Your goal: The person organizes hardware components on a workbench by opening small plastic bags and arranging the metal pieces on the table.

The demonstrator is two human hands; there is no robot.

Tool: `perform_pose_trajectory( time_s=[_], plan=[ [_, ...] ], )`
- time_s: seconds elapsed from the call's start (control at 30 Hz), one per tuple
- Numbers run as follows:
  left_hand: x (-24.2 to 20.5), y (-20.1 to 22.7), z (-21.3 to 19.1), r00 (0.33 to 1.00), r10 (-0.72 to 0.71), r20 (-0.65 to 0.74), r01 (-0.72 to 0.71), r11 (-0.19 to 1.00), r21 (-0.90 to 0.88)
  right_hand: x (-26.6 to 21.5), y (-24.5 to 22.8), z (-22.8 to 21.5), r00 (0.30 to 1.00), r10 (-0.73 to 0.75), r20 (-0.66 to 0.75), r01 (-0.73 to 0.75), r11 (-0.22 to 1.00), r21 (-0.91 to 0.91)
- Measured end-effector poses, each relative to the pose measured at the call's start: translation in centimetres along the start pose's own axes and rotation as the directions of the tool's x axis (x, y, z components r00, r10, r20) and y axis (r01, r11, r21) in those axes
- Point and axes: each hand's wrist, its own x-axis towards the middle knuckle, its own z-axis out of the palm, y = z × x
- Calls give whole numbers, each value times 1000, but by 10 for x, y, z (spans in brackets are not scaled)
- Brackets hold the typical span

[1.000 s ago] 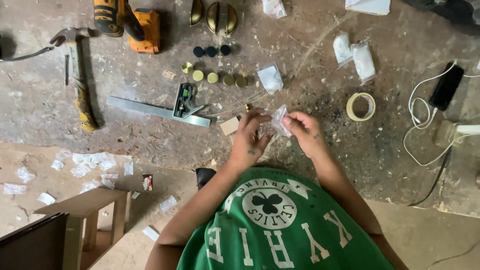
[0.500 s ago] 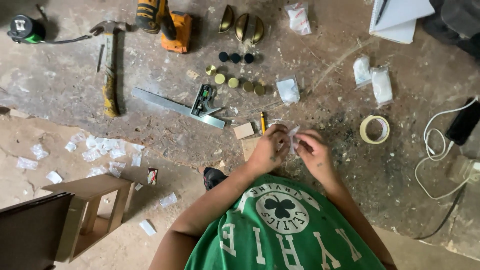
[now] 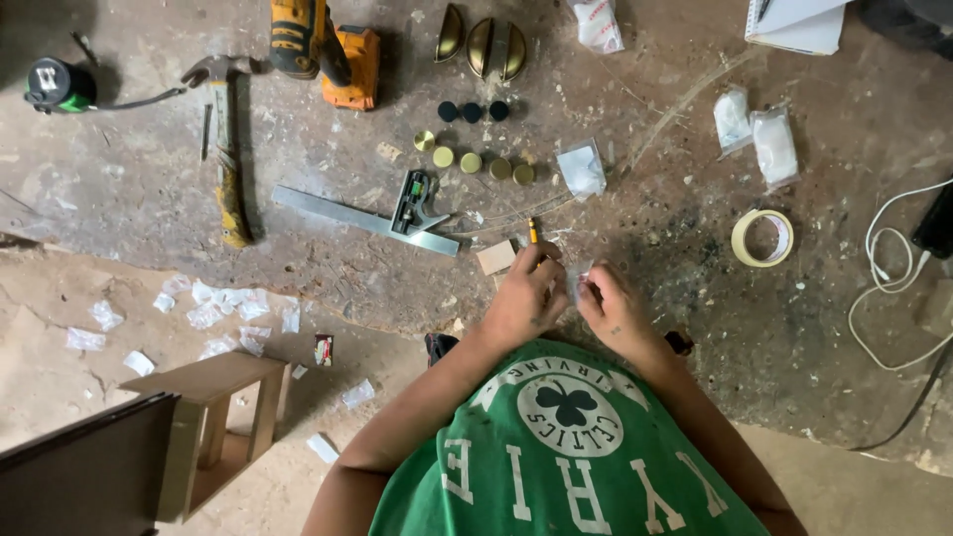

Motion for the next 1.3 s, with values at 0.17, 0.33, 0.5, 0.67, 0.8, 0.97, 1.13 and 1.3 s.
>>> perform_pose_trajectory(
  time_s=[0.17, 0.33, 0.5, 0.67, 0.8, 0.97, 1.13, 1.3],
  plan=[
    [9, 11, -27, 992, 18, 129, -5, 995, -101, 18, -41, -12, 999, 11, -47, -13, 999, -51],
    [-1, -17, -35, 968, 184, 172, -181, 983, -35, 11, -53, 4, 997, 64, 37, -59, 993, -106],
    [-2, -27, -61, 907, 322, 271, -393, 880, 269, 30, -78, 25, 996, 25, 89, -2, 969, -246],
    [-11, -54, -71, 931, 237, 278, -322, 892, 317, 36, -101, 42, 997, 72, -9, -72, 972, -222],
    [3, -72, -89, 977, -98, 188, 120, 987, -105, 36, -118, 62, 988, 130, -81, -140, 981, -133],
    [22, -52, -108, 948, -279, 151, 316, 796, -516, 19, -90, 87, 868, 362, -340, -303, 928, 215],
    [23, -44, -110, 869, -428, 250, 459, 503, -732, 49, -126, 78, 503, 822, -266, -339, 471, 814],
    [22, -23, -108, 888, -406, 215, 442, 623, -645, 36, -92, 102, 614, 698, 368, -168, -340, 925]
  ],
)
